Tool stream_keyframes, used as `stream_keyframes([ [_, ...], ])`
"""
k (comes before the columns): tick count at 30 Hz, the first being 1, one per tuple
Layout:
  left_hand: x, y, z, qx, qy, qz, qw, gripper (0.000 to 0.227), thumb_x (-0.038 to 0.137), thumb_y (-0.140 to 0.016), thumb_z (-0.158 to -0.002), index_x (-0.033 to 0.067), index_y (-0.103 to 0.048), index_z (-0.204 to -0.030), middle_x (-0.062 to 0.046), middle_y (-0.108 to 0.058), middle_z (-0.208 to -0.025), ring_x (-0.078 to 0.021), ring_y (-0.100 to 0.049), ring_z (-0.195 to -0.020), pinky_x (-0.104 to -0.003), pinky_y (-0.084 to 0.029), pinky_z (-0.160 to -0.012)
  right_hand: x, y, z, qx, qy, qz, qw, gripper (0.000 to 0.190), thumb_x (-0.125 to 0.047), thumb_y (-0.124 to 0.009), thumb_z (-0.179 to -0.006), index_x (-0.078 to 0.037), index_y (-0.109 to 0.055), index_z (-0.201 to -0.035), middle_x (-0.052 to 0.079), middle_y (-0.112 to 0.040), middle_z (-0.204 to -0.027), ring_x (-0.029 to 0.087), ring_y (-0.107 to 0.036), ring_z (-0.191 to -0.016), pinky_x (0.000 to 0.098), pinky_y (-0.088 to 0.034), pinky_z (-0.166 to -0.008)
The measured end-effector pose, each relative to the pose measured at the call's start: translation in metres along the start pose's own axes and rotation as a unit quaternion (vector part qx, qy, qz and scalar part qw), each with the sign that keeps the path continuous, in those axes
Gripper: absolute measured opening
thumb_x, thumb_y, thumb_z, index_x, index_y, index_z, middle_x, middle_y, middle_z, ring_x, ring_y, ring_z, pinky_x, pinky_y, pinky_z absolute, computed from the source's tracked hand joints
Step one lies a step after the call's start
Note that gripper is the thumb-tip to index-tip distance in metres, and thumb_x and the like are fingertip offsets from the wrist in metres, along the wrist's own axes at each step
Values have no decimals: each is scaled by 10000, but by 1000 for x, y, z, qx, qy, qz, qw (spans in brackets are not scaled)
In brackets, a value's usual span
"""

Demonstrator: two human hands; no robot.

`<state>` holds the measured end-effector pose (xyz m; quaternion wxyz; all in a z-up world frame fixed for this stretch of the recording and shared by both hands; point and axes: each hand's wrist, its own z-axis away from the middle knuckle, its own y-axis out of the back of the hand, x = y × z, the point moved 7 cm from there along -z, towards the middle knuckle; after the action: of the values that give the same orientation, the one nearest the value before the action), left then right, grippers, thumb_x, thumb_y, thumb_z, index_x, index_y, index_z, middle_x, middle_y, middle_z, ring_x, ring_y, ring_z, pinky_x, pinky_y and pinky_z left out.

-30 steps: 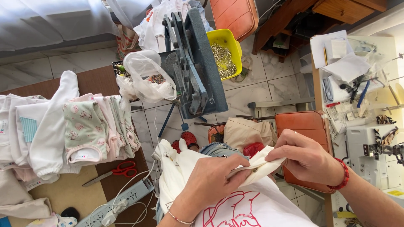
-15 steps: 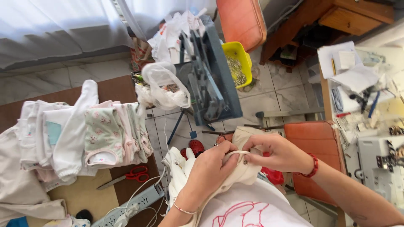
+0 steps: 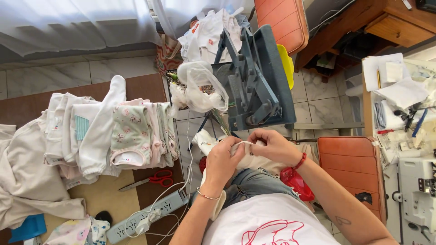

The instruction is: Attaching snap fasteners to baby garments using a manual press machine and trimming threads with scissors

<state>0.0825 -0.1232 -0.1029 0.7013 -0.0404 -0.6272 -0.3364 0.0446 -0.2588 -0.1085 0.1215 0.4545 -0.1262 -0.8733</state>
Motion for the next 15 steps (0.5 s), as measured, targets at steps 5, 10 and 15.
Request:
stream_keyframes([
  [5, 9, 11, 0, 54, -49, -15, 997, 86, 236, -550, -793, 162, -591, -807, -93, -596, -669, -290, -597, -695, -392, -486, -605, 2, -5, -1, 33, -35, -46, 998, 121, -163, -645, -666, -80, -631, -753, 21, -535, -690, 117, -482, -694, 249, -400, -652],
  [10, 8, 21, -5, 37, -52, 0, 998, 107, 195, -520, -834, 147, -605, -791, -41, -606, -645, -190, -601, -635, -293, -490, -609, -15, -6, 8, 87, -28, -92, 992, 81, -109, -633, -710, -68, -644, -778, 13, -552, -634, 96, -474, -623, 223, -416, -607],
  [15, -15, 20, -22, 34, -25, 30, 999, 131, 256, -578, -789, 130, -614, -782, -92, -621, -714, -297, -600, -740, -382, -480, -657, 20, -1, -10, 135, 22, -117, 984, 137, -159, -649, -754, -58, -633, -663, 26, -537, -520, 71, -436, -530, 200, -379, -496],
])
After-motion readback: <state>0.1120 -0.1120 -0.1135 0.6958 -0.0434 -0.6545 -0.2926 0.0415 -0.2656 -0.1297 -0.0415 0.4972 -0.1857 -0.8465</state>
